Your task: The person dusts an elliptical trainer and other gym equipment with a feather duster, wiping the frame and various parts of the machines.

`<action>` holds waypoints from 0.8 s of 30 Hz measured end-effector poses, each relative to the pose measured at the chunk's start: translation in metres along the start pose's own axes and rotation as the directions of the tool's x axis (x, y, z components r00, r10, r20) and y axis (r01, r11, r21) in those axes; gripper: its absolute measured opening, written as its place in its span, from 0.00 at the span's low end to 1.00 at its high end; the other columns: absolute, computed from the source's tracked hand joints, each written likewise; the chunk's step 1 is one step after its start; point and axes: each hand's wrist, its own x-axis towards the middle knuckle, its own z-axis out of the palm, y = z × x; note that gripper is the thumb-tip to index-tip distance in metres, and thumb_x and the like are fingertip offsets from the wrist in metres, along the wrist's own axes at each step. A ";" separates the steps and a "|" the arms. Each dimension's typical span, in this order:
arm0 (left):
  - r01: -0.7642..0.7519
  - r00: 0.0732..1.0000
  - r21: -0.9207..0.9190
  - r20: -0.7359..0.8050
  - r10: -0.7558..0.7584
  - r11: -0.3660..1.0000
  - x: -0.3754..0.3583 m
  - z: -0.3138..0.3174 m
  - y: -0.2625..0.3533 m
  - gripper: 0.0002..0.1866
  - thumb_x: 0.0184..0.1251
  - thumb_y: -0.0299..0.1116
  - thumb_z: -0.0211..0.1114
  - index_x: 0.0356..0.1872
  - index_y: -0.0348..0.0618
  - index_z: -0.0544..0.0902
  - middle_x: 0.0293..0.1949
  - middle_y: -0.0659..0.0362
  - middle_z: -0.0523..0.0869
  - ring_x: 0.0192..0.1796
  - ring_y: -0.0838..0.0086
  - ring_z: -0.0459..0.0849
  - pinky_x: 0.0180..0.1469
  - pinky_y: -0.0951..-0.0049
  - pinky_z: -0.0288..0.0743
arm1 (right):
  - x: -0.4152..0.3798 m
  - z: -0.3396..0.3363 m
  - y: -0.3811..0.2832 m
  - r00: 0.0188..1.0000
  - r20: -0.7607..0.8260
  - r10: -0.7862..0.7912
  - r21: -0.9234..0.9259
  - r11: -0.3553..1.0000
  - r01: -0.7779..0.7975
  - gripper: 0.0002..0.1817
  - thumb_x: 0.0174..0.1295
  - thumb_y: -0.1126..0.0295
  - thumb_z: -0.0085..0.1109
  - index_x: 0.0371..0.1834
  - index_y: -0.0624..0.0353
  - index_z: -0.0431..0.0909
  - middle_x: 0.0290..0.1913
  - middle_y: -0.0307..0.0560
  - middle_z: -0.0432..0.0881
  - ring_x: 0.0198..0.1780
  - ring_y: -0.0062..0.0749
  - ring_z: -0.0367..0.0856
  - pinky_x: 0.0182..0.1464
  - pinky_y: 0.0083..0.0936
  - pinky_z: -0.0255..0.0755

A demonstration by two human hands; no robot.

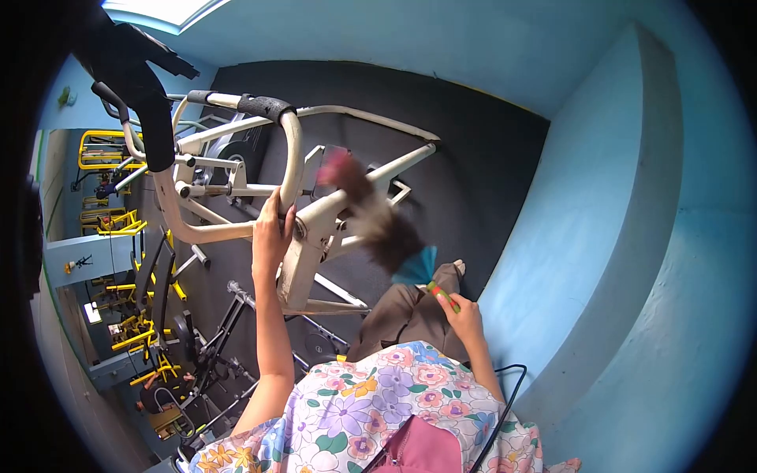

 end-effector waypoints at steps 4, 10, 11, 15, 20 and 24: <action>0.025 0.999 0.014 0.028 -0.026 1.000 0.000 -0.001 0.001 0.23 0.63 0.35 0.56 0.57 0.33 0.65 0.42 0.43 0.78 0.42 0.51 0.79 0.45 0.59 0.73 | -0.005 0.004 0.000 0.999 -0.033 -0.005 -0.019 1.000 0.005 0.18 0.58 0.58 0.57 0.29 0.66 0.77 0.17 0.57 0.70 0.18 0.43 0.72 0.24 0.30 0.64; 0.093 0.993 -0.018 0.069 -0.091 0.996 0.000 -0.001 0.002 0.23 0.62 0.32 0.56 0.58 0.34 0.66 0.49 0.41 0.76 0.50 0.49 0.76 0.52 0.60 0.70 | -0.039 -0.006 0.007 0.991 0.127 0.033 0.100 0.994 -0.046 0.18 0.57 0.56 0.59 0.31 0.63 0.78 0.25 0.57 0.79 0.29 0.51 0.78 0.30 0.34 0.69; 0.051 0.998 0.007 0.037 -0.052 0.999 0.000 0.001 0.000 0.23 0.63 0.33 0.56 0.57 0.34 0.66 0.45 0.41 0.77 0.46 0.49 0.77 0.48 0.59 0.72 | -0.040 0.003 0.022 0.992 0.090 0.083 0.098 0.991 -0.092 0.18 0.57 0.57 0.58 0.29 0.64 0.77 0.23 0.59 0.77 0.28 0.54 0.77 0.28 0.35 0.67; 0.018 1.000 0.037 0.003 -0.018 0.999 -0.002 0.003 -0.003 0.23 0.63 0.35 0.55 0.57 0.35 0.65 0.42 0.42 0.78 0.42 0.50 0.79 0.43 0.59 0.74 | -0.037 0.010 0.014 0.997 -0.030 0.076 -0.030 0.997 -0.077 0.18 0.60 0.58 0.55 0.26 0.65 0.74 0.21 0.61 0.73 0.29 0.59 0.73 0.25 0.37 0.64; 0.014 1.000 0.053 -0.012 -0.013 0.999 -0.002 0.002 -0.001 0.23 0.63 0.35 0.55 0.57 0.35 0.66 0.42 0.44 0.78 0.41 0.52 0.80 0.42 0.60 0.75 | -0.060 0.007 0.025 0.995 0.095 -0.011 0.123 0.992 -0.001 0.16 0.59 0.58 0.56 0.27 0.63 0.75 0.20 0.59 0.73 0.27 0.58 0.74 0.24 0.37 0.64; 0.020 1.000 0.068 -0.009 -0.019 0.997 -0.003 0.002 -0.003 0.23 0.63 0.36 0.55 0.56 0.35 0.66 0.42 0.46 0.78 0.40 0.53 0.80 0.42 0.61 0.75 | -0.063 0.011 0.030 0.992 0.056 0.116 0.047 0.992 -0.119 0.16 0.59 0.58 0.56 0.26 0.63 0.76 0.20 0.57 0.74 0.25 0.55 0.74 0.26 0.35 0.66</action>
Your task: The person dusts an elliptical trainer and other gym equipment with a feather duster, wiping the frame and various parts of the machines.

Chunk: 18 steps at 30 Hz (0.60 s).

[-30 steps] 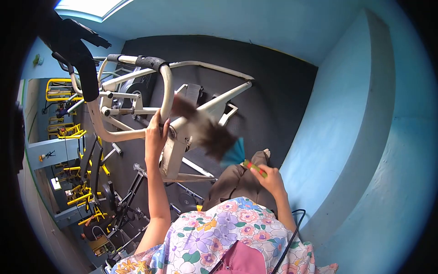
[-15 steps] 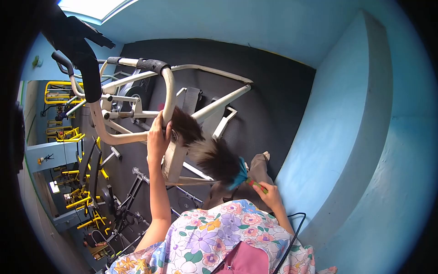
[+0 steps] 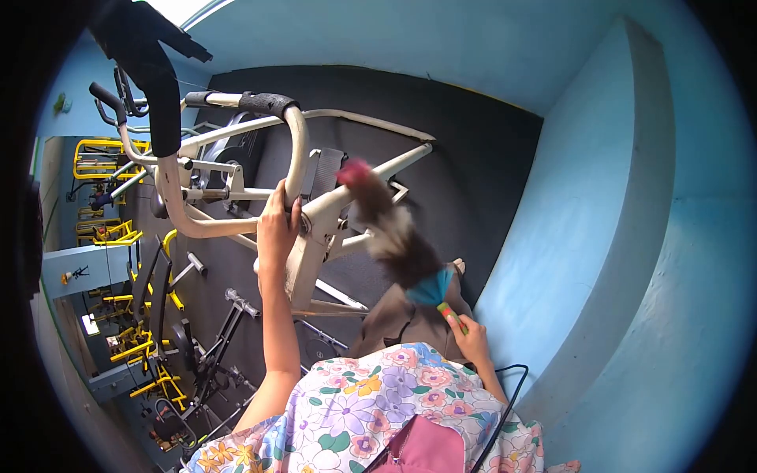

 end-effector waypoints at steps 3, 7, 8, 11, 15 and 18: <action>0.013 1.000 -0.005 0.009 -0.013 1.000 -0.001 -0.001 0.001 0.23 0.63 0.36 0.55 0.56 0.35 0.66 0.41 0.46 0.78 0.40 0.53 0.80 0.41 0.61 0.75 | -0.001 0.002 -0.002 1.000 -0.027 0.016 -0.035 0.999 -0.017 0.16 0.59 0.58 0.57 0.27 0.63 0.76 0.20 0.57 0.74 0.24 0.55 0.74 0.26 0.34 0.66; 0.048 0.998 -0.065 0.030 -0.046 0.997 0.000 -0.003 0.001 0.23 0.63 0.35 0.56 0.57 0.36 0.67 0.47 0.41 0.77 0.45 0.49 0.78 0.46 0.59 0.73 | -0.007 -0.002 -0.008 0.997 0.038 -0.061 0.072 0.996 0.058 0.16 0.58 0.58 0.57 0.28 0.63 0.77 0.19 0.57 0.73 0.22 0.53 0.74 0.25 0.33 0.65; 0.049 0.999 -0.069 0.027 -0.047 0.996 0.000 -0.003 0.002 0.23 0.63 0.35 0.56 0.57 0.36 0.67 0.47 0.41 0.77 0.45 0.49 0.78 0.46 0.59 0.73 | -0.007 -0.003 -0.009 0.998 0.045 -0.043 0.074 0.996 0.039 0.16 0.57 0.58 0.58 0.28 0.63 0.77 0.19 0.57 0.73 0.22 0.52 0.74 0.24 0.33 0.65; 0.089 0.995 -0.099 0.048 -0.084 0.991 0.001 -0.005 0.002 0.26 0.62 0.37 0.57 0.60 0.37 0.64 0.49 0.43 0.77 0.46 0.50 0.78 0.47 0.58 0.73 | 0.006 -0.009 -0.018 0.988 -0.141 -0.062 -0.051 0.997 0.055 0.18 0.58 0.57 0.57 0.27 0.64 0.77 0.16 0.55 0.71 0.18 0.47 0.72 0.22 0.33 0.62; 0.104 0.994 -0.171 -0.019 -0.109 0.980 0.003 -0.004 0.001 0.45 0.51 0.38 0.67 0.66 0.37 0.49 0.55 0.39 0.70 0.53 0.47 0.73 0.55 0.59 0.69 | 0.012 -0.034 -0.052 0.949 -0.277 -0.153 -0.035 0.988 0.149 0.18 0.59 0.57 0.56 0.27 0.64 0.75 0.14 0.53 0.71 0.16 0.43 0.72 0.20 0.31 0.61; 0.067 0.993 -0.278 -0.079 -0.092 0.958 0.002 -0.008 -0.003 0.60 0.39 0.37 0.75 0.67 0.34 0.38 0.61 0.34 0.59 0.64 0.43 0.59 0.65 0.58 0.56 | 0.000 -0.053 -0.090 0.920 -0.222 -0.323 -0.126 0.945 0.301 0.16 0.58 0.57 0.57 0.27 0.61 0.75 0.15 0.51 0.73 0.17 0.44 0.75 0.20 0.30 0.63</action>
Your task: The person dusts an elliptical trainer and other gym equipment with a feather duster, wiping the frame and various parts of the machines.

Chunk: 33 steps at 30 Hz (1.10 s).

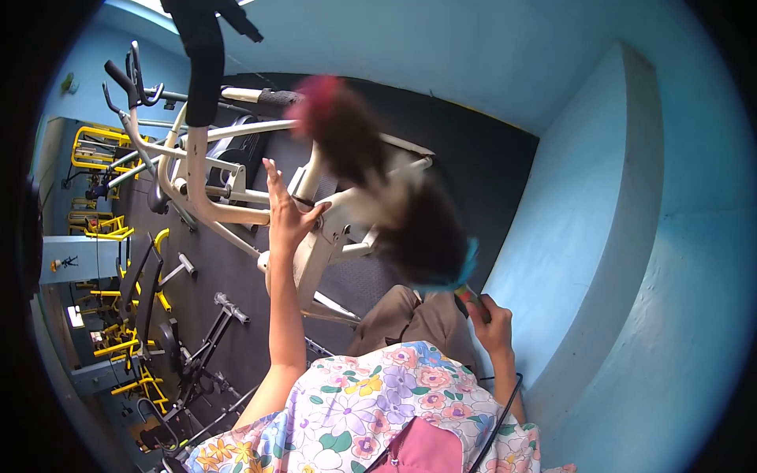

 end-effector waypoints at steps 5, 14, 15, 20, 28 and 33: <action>-0.211 0.970 0.161 -0.085 0.226 0.964 -0.005 -0.001 -0.009 0.65 0.35 0.32 0.76 0.68 0.41 0.31 0.66 0.36 0.48 0.66 0.42 0.52 0.66 0.55 0.51 | 0.023 -0.001 -0.018 0.983 -0.006 -0.186 -0.273 0.946 0.177 0.15 0.57 0.57 0.58 0.26 0.59 0.75 0.16 0.51 0.75 0.19 0.47 0.77 0.21 0.34 0.66; -0.143 0.978 0.072 -0.140 0.152 0.987 -0.005 -0.006 -0.001 0.64 0.37 0.31 0.75 0.67 0.38 0.32 0.63 0.35 0.55 0.62 0.43 0.59 0.64 0.57 0.56 | 0.032 -0.007 -0.028 0.965 -0.005 -0.261 -0.290 0.924 0.248 0.14 0.58 0.58 0.57 0.28 0.59 0.75 0.16 0.51 0.76 0.20 0.47 0.77 0.20 0.33 0.67; -0.099 0.988 -0.010 -0.120 0.098 0.995 -0.004 -0.005 -0.001 0.63 0.36 0.34 0.76 0.68 0.36 0.34 0.65 0.37 0.52 0.64 0.46 0.58 0.65 0.60 0.56 | 0.032 -0.006 -0.025 0.962 -0.015 -0.272 -0.326 0.911 0.252 0.14 0.58 0.58 0.58 0.28 0.59 0.75 0.16 0.50 0.76 0.20 0.47 0.77 0.21 0.32 0.67; -0.081 0.993 -0.019 -0.092 0.079 0.997 -0.004 -0.004 0.000 0.62 0.41 0.33 0.74 0.67 0.37 0.32 0.54 0.36 0.67 0.57 0.45 0.66 0.59 0.59 0.63 | 0.031 -0.003 -0.024 0.973 -0.132 -0.188 -0.288 0.947 0.144 0.14 0.57 0.57 0.58 0.28 0.57 0.76 0.16 0.49 0.76 0.20 0.46 0.78 0.21 0.33 0.68; 0.004 1.000 -0.035 -0.029 -0.005 0.999 -0.004 -0.007 0.003 0.60 0.38 0.32 0.74 0.68 0.36 0.38 0.63 0.38 0.56 0.63 0.46 0.60 0.65 0.61 0.57 | 0.026 0.011 -0.012 0.971 -0.148 -0.189 -0.257 0.955 0.147 0.13 0.57 0.59 0.58 0.28 0.59 0.76 0.18 0.52 0.77 0.22 0.49 0.78 0.23 0.34 0.68; -0.038 0.996 -0.018 -0.085 0.037 0.999 -0.002 -0.004 -0.003 0.63 0.34 0.35 0.76 0.68 0.35 0.38 0.64 0.37 0.55 0.65 0.47 0.58 0.66 0.62 0.54 | 0.023 0.007 -0.009 0.988 -0.023 -0.150 -0.151 0.978 0.145 0.13 0.57 0.59 0.59 0.30 0.60 0.76 0.19 0.53 0.76 0.23 0.50 0.78 0.24 0.34 0.68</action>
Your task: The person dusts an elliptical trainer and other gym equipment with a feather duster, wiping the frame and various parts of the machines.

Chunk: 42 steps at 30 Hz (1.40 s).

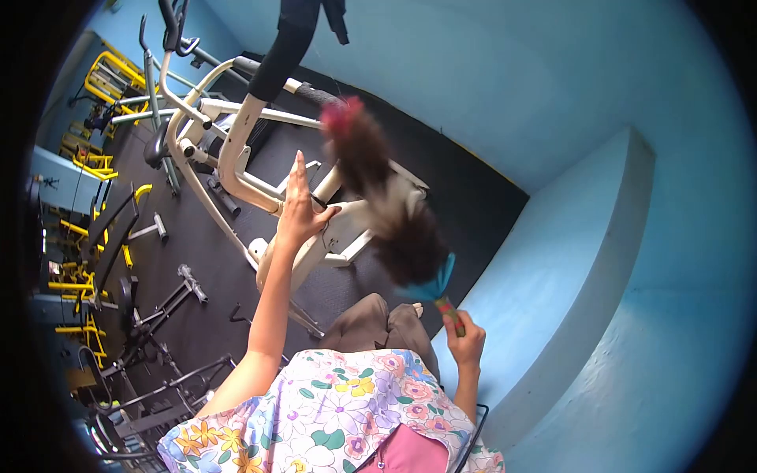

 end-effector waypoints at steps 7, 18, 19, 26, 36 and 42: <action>-0.006 1.000 -0.011 0.016 0.006 1.000 -0.001 -0.002 0.004 0.62 0.34 0.35 0.76 0.68 0.37 0.38 0.62 0.37 0.58 0.65 0.46 0.57 0.67 0.60 0.54 | 0.000 0.012 0.015 0.996 -0.076 0.049 -0.049 0.997 -0.053 0.14 0.58 0.58 0.57 0.29 0.59 0.76 0.18 0.52 0.76 0.21 0.49 0.76 0.24 0.34 0.68; -0.095 0.995 0.033 0.003 0.095 0.995 0.001 -0.002 0.002 0.62 0.32 0.36 0.77 0.67 0.33 0.41 0.66 0.40 0.52 0.67 0.48 0.55 0.67 0.61 0.54 | -0.009 0.013 0.027 0.999 0.033 -0.026 0.015 1.000 0.025 0.13 0.56 0.59 0.59 0.29 0.59 0.76 0.18 0.51 0.76 0.22 0.48 0.78 0.25 0.32 0.68; -0.078 0.997 0.004 0.020 0.078 0.997 0.001 -0.005 0.005 0.61 0.33 0.35 0.76 0.67 0.34 0.41 0.65 0.39 0.54 0.66 0.47 0.56 0.66 0.61 0.55 | -0.010 0.018 0.030 0.999 0.020 0.025 0.036 0.999 -0.026 0.14 0.57 0.59 0.58 0.30 0.59 0.77 0.19 0.51 0.76 0.23 0.48 0.78 0.25 0.33 0.68; -0.115 0.970 0.075 0.221 0.096 0.990 0.003 0.005 0.000 0.40 0.54 0.37 0.65 0.66 0.41 0.53 0.50 0.45 0.74 0.49 0.51 0.75 0.51 0.61 0.70 | -0.017 0.060 0.068 0.944 -0.032 0.329 0.282 0.909 -0.307 0.20 0.61 0.56 0.53 0.22 0.63 0.73 0.11 0.38 0.67 0.15 0.19 0.66 0.18 0.23 0.57; -0.053 0.953 0.065 0.300 0.031 0.996 0.011 0.010 0.014 0.29 0.61 0.28 0.57 0.64 0.38 0.60 0.54 0.40 0.72 0.54 0.47 0.73 0.54 0.60 0.68 | -0.052 0.164 0.144 0.934 0.157 0.322 0.322 0.877 -0.357 0.18 0.59 0.56 0.55 0.27 0.63 0.77 0.16 0.50 0.73 0.18 0.35 0.75 0.24 0.27 0.65; -0.007 0.956 0.028 0.294 -0.002 1.000 0.013 0.018 0.003 0.29 0.59 0.25 0.59 0.62 0.36 0.63 0.56 0.45 0.72 0.55 0.53 0.74 0.56 0.65 0.66 | -0.042 0.182 0.162 0.909 0.141 0.391 0.495 0.768 -0.407 0.22 0.56 0.55 0.59 0.21 0.67 0.75 0.12 0.47 0.70 0.14 0.24 0.70 0.19 0.23 0.60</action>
